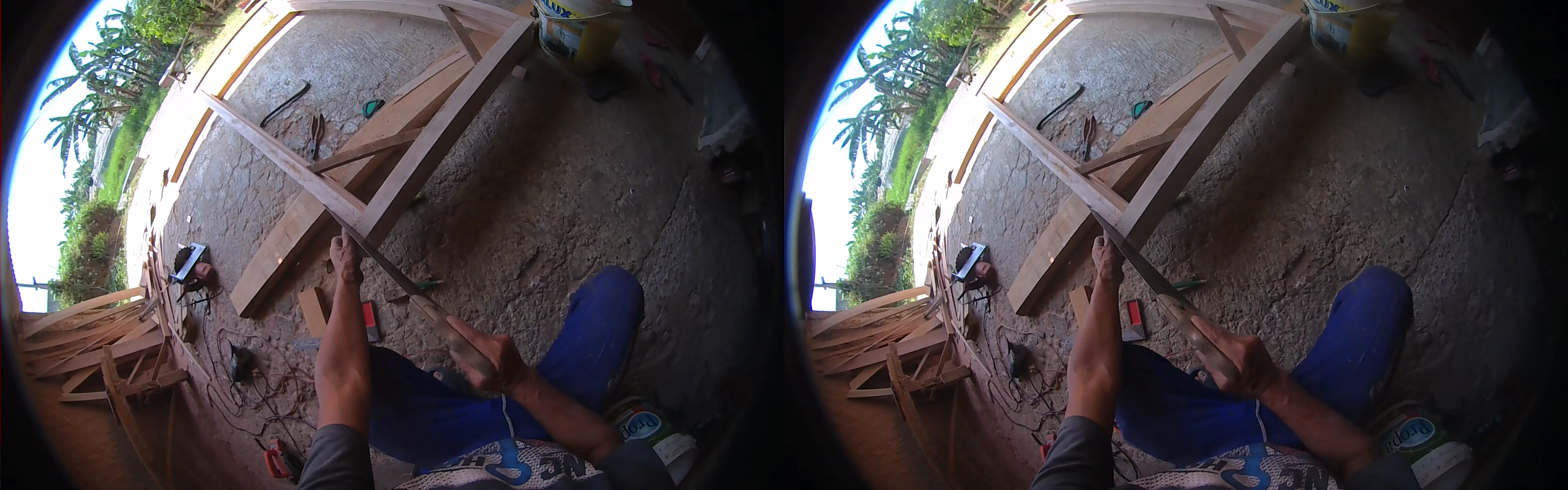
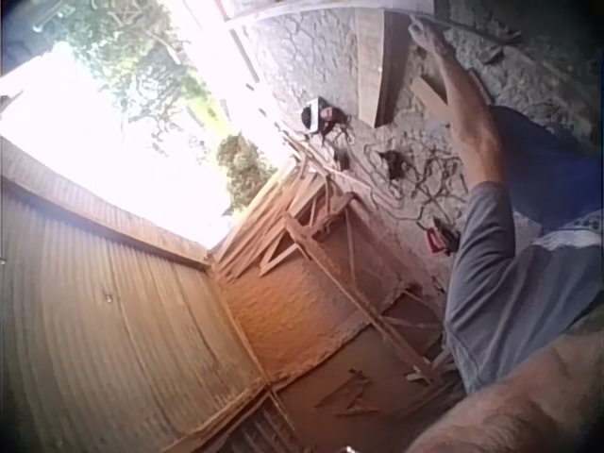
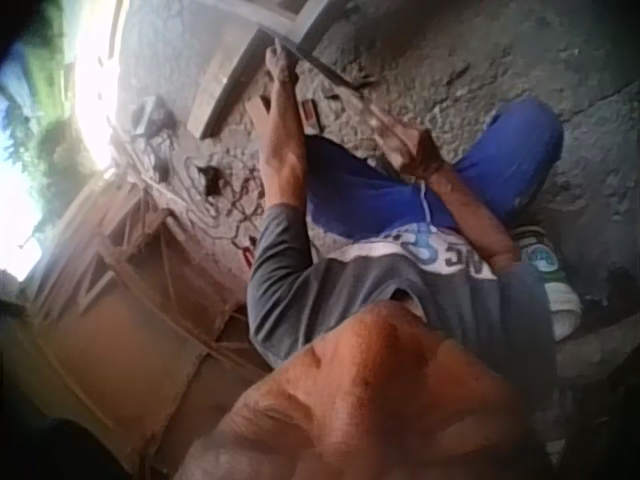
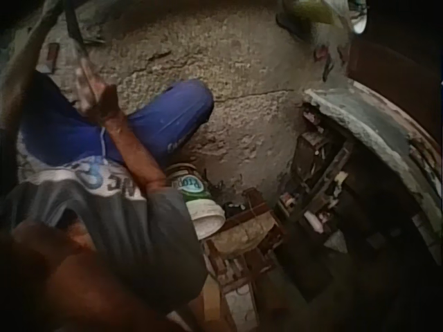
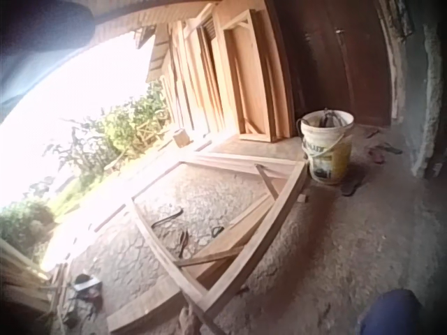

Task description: The person assembles a wooden frame by hammering nails, measuring and marking with a square, sawing wood pieces, and sanding the frame with an electric sander. The person works on the floor in a cluttered workshop.

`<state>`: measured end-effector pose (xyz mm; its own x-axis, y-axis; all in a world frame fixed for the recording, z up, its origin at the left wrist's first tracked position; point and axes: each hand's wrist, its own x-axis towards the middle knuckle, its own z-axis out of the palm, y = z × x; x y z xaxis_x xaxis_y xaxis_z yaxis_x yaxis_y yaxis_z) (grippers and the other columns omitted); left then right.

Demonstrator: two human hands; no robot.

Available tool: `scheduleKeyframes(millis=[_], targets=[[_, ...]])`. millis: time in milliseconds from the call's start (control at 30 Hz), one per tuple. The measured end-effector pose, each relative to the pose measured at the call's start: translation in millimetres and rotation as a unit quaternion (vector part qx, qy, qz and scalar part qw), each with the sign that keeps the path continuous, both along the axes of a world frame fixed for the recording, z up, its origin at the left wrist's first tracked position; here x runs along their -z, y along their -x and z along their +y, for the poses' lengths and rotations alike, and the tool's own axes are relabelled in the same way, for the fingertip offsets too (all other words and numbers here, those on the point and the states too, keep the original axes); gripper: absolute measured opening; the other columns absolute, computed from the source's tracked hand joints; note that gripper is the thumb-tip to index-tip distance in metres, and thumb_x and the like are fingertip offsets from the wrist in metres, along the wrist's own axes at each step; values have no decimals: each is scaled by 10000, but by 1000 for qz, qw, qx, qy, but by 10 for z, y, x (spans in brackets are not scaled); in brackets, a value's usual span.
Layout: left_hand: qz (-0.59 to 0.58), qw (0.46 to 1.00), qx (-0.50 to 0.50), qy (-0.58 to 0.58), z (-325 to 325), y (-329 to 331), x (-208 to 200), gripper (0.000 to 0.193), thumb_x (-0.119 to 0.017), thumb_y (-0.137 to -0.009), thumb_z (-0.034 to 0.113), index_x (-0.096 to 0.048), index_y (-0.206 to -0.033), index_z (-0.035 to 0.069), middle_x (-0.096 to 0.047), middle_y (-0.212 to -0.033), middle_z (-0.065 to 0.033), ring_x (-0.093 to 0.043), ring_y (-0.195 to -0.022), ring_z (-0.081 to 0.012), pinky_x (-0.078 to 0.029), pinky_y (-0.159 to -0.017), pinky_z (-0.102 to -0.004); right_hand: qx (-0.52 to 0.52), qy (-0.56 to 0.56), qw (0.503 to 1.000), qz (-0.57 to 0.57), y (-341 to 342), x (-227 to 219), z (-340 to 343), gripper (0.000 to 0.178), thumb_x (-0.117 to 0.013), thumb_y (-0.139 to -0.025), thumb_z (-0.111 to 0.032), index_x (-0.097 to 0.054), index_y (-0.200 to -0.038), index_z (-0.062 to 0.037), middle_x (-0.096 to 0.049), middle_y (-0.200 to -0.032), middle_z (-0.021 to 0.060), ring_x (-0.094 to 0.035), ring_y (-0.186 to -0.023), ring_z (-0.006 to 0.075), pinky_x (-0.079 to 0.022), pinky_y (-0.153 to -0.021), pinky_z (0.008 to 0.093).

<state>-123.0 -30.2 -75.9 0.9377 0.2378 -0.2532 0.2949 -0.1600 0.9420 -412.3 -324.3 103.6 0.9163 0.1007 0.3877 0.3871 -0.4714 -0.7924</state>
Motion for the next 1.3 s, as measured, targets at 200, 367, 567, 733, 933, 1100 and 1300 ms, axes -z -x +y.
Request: scheduleKeyframes(millis=[200,367,567,733,933,1100,1300], targets=[[12,1000,1,15,-80,82,64,469,-619,-1026,495,-573,-885,50,-582,-761,-22,-532,-647,-106,-453,-543,-296,8,14,999,-28,-17,150,12,586,-699,-807,-3,-556,-1370,76,-694,-1234,236,-766,-789,295,-626,-621,373],[-38,999,11,-9,-51,-39,27,471,-611,-1029,498,-560,-881,54,-583,-770,-24,-531,-671,-110,-452,-555,-299,18,-83,996,10,-863,408,496,544,-691,-821,-2,-568,-1343,95,-688,-1229,252,-746,-733,320,-616,-586,378],[6,1000,29,-7,35,151,29,467,-501,-1074,512,-552,-941,67,-557,-810,-28,-507,-695,-125,-458,-582,-303,-10,16,1000,2,373,-169,-241,567,-670,-826,-7,-554,-1375,78,-707,-1204,231,-767,-790,305,-621,-608,378],[-4,997,64,39,-227,25,70,476,-375,-1112,469,-574,-1026,45,-572,-910,-52,-537,-824,-160,-468,-741,-348,3,-64,992,108,-809,415,350,596,-669,-843,-43,-523,-1415,44,-697,-1170,280,-742,-954,387,-631,-759,395],[-5,973,-21,-231,2,-8,243,452,-375,-1082,389,-591,-1053,-7,-638,-1045,-269,-613,-986,-452,-464,-853,-518,9,-58,997,41,-1109,493,743,564,-684,-863,-78,-548,-1400,30,-670,-1248,265,-726,-957,418,-610,-768,414],[50,967,-75,-237,-340,133,50,471,-310,-1062,414,-573,-1096,24,-605,-1057,-327,-570,-1056,-537,-427,-887,-578,20,-14,996,83,-1068,381,750,574,-702,-862,-89,-550,-1405,20,-685,-1232,248,-740,-923,390,-607,-745,400],[121,967,-5,-224,-310,154,-263,485,-301,-1052,454,-566,-1193,73,-656,-1159,-343,-608,-1142,-535,-475,-949,-596,12,32,996,78,-1028,400,742,544,-701,-872,-87,-564,-1385,29,-642,-1333,241,-733,-997,378,-606,-794,394]])
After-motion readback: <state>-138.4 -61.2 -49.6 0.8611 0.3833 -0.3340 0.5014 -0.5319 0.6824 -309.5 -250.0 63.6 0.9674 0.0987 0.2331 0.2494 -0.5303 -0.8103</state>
